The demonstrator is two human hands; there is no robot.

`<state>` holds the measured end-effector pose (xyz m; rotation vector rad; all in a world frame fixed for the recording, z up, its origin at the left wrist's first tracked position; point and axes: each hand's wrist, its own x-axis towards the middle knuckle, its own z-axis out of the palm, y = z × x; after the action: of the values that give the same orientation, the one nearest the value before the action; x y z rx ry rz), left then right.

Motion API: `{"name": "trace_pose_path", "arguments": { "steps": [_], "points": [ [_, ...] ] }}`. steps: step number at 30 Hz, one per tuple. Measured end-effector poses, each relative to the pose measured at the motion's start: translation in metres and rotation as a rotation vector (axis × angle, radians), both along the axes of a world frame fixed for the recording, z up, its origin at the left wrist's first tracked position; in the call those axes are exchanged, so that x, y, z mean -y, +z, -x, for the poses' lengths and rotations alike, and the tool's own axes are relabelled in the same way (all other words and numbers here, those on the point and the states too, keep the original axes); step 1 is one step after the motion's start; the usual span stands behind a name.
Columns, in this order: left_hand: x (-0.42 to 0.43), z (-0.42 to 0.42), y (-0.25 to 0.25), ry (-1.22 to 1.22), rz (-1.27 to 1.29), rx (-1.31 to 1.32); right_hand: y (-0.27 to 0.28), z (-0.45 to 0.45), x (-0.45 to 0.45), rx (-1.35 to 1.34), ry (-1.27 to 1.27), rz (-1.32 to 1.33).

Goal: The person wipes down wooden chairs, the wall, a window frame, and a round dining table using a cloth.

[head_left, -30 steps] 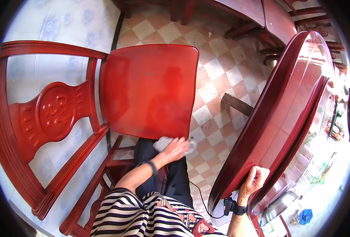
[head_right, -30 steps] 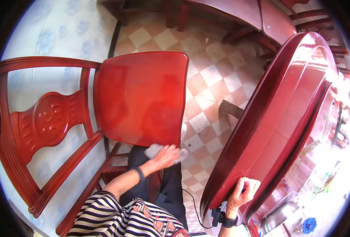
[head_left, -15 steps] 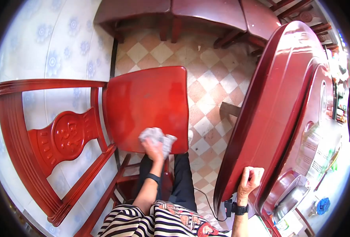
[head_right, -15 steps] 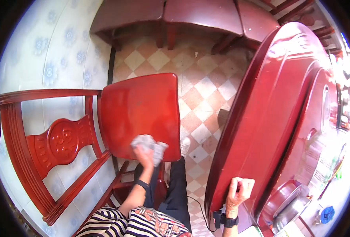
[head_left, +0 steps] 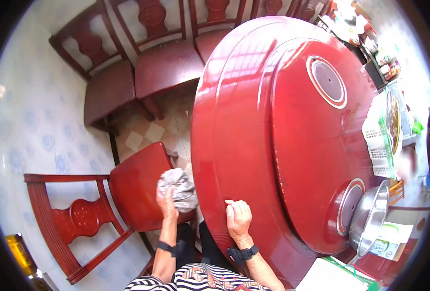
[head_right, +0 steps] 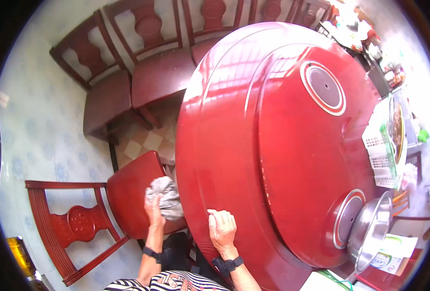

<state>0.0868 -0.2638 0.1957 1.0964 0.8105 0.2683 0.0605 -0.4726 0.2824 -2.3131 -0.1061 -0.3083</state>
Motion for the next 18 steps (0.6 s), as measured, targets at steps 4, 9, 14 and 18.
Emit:
{"name": "trace_pose_path", "arguments": {
  "steps": [4, 9, 14, 18],
  "points": [
    [0.026, -0.021, 0.110, -0.184, -0.112, 0.146, -0.001, 0.002, 0.008, -0.001, 0.038, -0.041],
    [0.080, -0.013, 0.129, -0.886, -1.259, 0.317, -0.003, 0.013, 0.015, 0.048, 0.016, 0.084],
    [0.089, -0.023, 0.110, -1.014, -1.595, 0.307, -0.001, 0.036, 0.033, 0.019, -0.129, 0.097],
    [0.086, -0.045, 0.102, -1.025, -1.615, 0.331, 0.000, 0.034, 0.034, 0.013, -0.137, 0.166]
  ]
}}
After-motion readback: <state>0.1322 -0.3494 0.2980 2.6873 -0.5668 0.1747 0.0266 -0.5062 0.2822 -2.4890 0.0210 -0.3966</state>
